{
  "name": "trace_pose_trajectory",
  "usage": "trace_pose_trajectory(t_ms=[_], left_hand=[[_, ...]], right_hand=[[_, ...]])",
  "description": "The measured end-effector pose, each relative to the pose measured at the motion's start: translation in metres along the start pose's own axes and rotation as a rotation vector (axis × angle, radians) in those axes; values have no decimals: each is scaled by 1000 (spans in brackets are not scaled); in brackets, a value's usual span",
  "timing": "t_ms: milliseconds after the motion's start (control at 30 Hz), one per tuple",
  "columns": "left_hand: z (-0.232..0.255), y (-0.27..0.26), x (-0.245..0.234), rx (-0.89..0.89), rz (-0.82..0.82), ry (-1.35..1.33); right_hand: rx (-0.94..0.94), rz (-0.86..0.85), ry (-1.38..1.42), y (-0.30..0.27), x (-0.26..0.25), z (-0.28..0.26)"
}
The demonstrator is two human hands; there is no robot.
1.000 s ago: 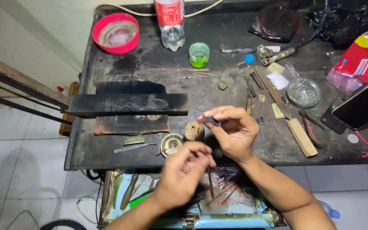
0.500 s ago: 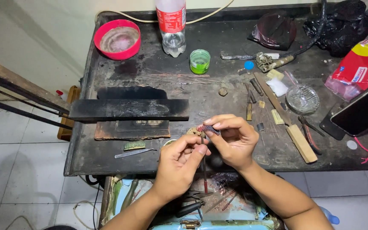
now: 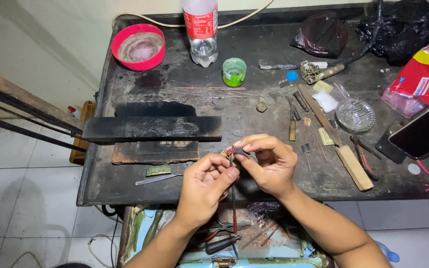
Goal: The person is assembling small metal links and using a blowtorch to solder them together on a jewelry workbench.
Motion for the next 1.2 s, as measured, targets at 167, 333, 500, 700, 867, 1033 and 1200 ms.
trace_pose_trajectory(t_ms=[167, 333, 500, 700, 867, 1033, 1200], left_hand=[[-10, -2, -3, -98, 32, -92], [3, 0, -4, 8, 3, 69], [-5, -3, -12, -10, 57, -8], [3, -3, -4, 12, 29, -28], [4, -4, -1, 23, 51, -19], [-1, -1, 15, 16, 92, -198], [7, -4, 19, 91, 135, -196]], right_hand=[[8, -7, -80, 1, 6, -3], [-50, -16, -185, 2, 12, -12], [-76, -41, -186, -1, 18, -13], [-76, -44, -202, -5, 20, -12], [-57, -41, -149, -5, 20, -9], [46, 6, -27, -7, 6, 6], [-8, 24, -73, 1, 6, -8]])
Point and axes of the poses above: each hand's wrist, its own y-axis towards the middle knuckle, its own x-axis out of the palm, z = x × y, the point moved 9 cm from there along y, towards the middle knuckle, and after that the axes turned 13 degrees about x, right-handed, at the moved point
